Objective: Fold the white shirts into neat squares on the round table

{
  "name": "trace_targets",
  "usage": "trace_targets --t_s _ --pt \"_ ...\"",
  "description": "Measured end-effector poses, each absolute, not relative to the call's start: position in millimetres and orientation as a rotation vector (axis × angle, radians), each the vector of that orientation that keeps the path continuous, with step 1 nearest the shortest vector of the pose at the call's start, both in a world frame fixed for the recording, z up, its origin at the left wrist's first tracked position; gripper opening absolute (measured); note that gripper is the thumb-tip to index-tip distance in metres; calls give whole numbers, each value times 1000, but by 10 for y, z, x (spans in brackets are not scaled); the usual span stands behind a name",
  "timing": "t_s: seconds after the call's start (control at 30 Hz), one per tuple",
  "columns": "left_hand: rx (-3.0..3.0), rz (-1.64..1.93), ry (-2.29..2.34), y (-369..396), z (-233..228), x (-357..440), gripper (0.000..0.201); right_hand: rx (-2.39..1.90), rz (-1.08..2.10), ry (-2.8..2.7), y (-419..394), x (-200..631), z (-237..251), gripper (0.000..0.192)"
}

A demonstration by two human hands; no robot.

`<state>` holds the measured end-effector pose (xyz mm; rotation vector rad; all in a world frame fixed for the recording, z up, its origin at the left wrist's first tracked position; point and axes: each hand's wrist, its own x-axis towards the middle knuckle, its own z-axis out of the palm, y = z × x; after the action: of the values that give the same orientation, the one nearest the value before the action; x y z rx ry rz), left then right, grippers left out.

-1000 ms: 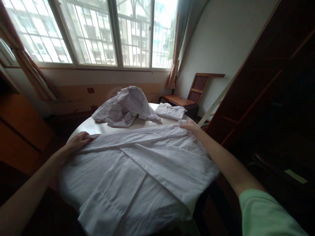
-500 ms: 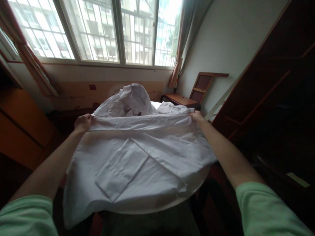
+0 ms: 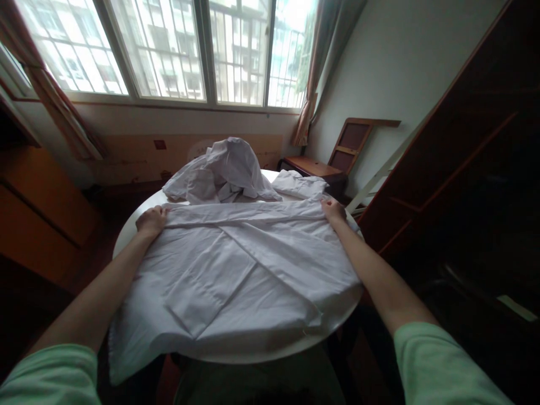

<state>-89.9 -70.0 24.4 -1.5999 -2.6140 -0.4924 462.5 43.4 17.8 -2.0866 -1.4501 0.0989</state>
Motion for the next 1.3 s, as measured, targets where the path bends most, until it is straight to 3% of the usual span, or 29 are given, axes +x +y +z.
trace_targets --t_s 0.2,0.4,0.57,0.67,0.77,0.87,1.03,1.3 --pt "-1460 -519 -2728 -708 249 -827 48 -2116 42 -1504 454 4618 157 29" --pt "-1653 -688 -2244 -973 348 -604 62 -2014 106 -1454 321 4726 230 29" --pt "-2383 -591 -1759 -1788 458 -114 61 -1466 -16 -1810 -427 4670 312 32" --pt "-2784 -439 -1481 -2418 488 241 62 -1094 75 -2128 -1094 4468 440 32" --pt "-2989 -289 -1351 -2857 408 454 79 -882 171 -2343 -1670 4303 501 26" --pt "-2988 -240 -1287 -3004 209 503 89 -746 272 -2464 -2044 4244 396 36" --pt "-2822 -216 -1268 -3005 -10 359 74 -798 263 -2671 -2272 4312 128 53" --pt "-2665 -506 -1419 -3358 351 -114 71 -872 301 -2619 -2272 4431 64 53"
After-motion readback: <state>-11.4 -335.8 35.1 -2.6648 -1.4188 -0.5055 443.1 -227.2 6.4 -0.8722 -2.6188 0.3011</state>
